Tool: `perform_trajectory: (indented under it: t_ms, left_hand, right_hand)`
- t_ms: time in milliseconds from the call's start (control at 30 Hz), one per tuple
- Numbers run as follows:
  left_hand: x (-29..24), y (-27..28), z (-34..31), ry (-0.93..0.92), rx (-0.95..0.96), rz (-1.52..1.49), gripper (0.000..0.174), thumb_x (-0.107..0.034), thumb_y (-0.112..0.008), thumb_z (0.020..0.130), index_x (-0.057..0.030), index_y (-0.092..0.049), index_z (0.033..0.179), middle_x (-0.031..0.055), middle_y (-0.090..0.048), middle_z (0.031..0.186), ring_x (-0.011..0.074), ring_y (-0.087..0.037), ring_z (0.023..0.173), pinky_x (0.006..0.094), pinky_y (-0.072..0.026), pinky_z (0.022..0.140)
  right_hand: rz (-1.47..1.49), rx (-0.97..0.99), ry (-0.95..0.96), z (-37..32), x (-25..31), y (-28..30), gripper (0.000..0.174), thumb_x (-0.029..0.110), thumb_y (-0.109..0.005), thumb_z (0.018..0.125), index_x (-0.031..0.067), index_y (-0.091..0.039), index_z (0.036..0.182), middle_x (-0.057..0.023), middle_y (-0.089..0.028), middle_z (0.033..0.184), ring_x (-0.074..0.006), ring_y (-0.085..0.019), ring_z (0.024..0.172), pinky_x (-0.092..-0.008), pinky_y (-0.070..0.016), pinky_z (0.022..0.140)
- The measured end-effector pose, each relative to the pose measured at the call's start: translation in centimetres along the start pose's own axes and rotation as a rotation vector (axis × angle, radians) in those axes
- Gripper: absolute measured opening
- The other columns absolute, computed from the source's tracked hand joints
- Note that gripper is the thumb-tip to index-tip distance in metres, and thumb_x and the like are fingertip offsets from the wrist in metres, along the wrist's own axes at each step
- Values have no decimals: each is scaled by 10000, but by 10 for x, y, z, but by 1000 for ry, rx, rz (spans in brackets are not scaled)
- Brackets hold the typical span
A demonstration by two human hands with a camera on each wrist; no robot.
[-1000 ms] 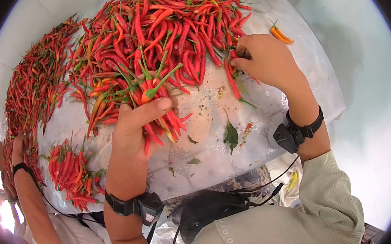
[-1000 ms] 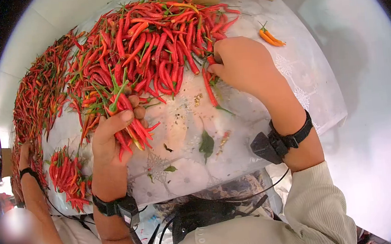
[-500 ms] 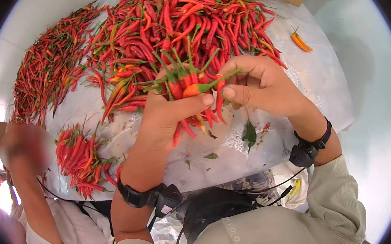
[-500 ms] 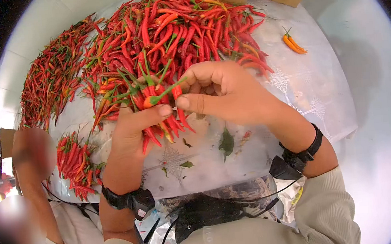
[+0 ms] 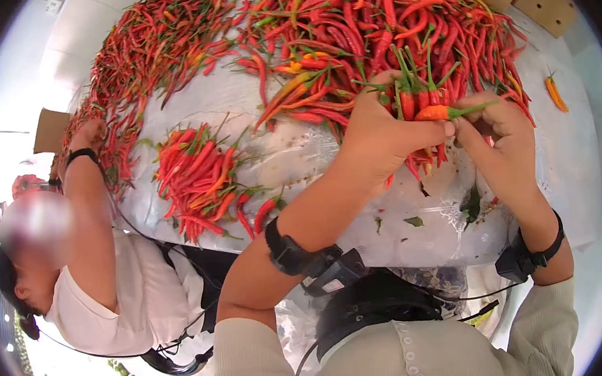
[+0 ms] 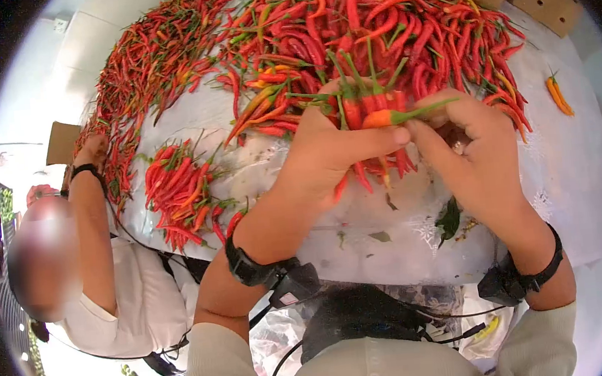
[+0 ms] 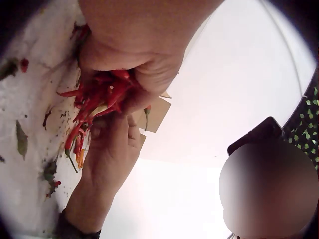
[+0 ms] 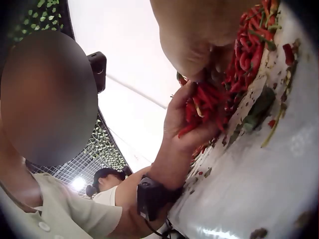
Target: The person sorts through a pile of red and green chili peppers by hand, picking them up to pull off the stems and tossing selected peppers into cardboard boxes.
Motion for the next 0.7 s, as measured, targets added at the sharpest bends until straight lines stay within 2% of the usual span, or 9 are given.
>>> perform_trajectory:
  t_ms: [100, 200, 300, 367, 467, 500, 600, 667, 700]
  left_hand:
    - [-1, 0, 1, -65, -7, 43, 547, 51, -756, 622, -3, -467, 1083, 62, -628, 861, 139, -623, 743, 276, -523, 659]
    - [-9, -1, 3, -160, -24, 112, 570, 39, -760, 615, 7, -450, 1093, 54, -616, 834, 129, -610, 721, 269, -518, 657]
    - [-29, 2, 2, -250, -101, 130, 582, 28, -761, 606, 16, -441, 1093, 58, -610, 825, 121, -601, 705, 257, -513, 632]
    - [-45, -1, -1, -304, -92, 131, 549, 24, -750, 609, 30, -456, 1072, 63, -607, 827, 119, -593, 676, 251, -510, 582]
    - [-78, -2, -19, -454, -183, 439, 546, 25, -737, 604, 31, -462, 1076, 63, -606, 816, 126, -593, 644, 245, -507, 559]
    - [-89, -3, -26, -417, -166, 594, 532, 8, -721, 614, 41, -472, 1084, 74, -614, 813, 133, -607, 640, 253, -509, 572]
    - [-136, -8, -70, -589, -203, 1175, 519, -19, -743, 592, 12, -535, 1066, 61, -647, 898, 126, -601, 821, 278, -492, 739]
    - [-153, 15, -96, -551, -363, 1558, 506, -53, -722, 582, -9, -556, 1058, 87, -640, 888, 159, -602, 819, 284, -474, 752]
    - [-155, 25, -108, -470, -461, 1683, 499, -61, -712, 590, -8, -552, 1059, 120, -633, 878, 207, -612, 815, 305, -475, 748]
  right_hand:
    - [-228, 26, 154, 0, 14, 1, 76, 10, -616, 789, -15, -629, 860, -39, -628, 762, -55, -560, 633, -206, -435, 579]
    - [-101, 13, 158, 1, 12, 2, 109, 19, -602, 813, -5, -633, 915, -30, -618, 783, -56, -548, 658, -206, -429, 587]
    - [286, 83, -55, 6, 4, 2, 143, 19, -579, 839, -1, -630, 971, -16, -606, 814, -58, -534, 691, -210, -429, 606]
    - [222, 33, 29, 6, 3, 7, 151, 32, -566, 856, 3, -627, 992, -6, -600, 826, -56, -526, 702, -208, -428, 612]
    - [248, 55, 2, 8, -4, 12, 154, 46, -555, 867, 8, -628, 997, 1, -594, 823, -50, -517, 706, -205, -427, 619]
    - [281, 83, -37, 8, -7, 11, 154, 50, -553, 868, 9, -628, 995, 1, -593, 819, -48, -514, 706, -203, -427, 621]
    - [254, 100, -29, 9, -6, 12, 147, 57, -553, 864, 11, -629, 982, 7, -590, 802, -44, -515, 694, -205, -429, 615]
    - [242, 122, -8, 9, -3, 12, 142, 58, -559, 858, 9, -626, 973, 13, -588, 784, -41, -509, 677, -200, -422, 607]
    - [238, 132, -1, 7, -1, 12, 140, 59, -563, 854, 8, -624, 969, 15, -586, 775, -39, -505, 669, -198, -418, 603]
Point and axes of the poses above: each hand's wrist, its own z-axis towards the middle knuckle, its own y-axis out of the back of the hand, x = y × z, the point moved 7 cm from there along z, towards the middle knuckle
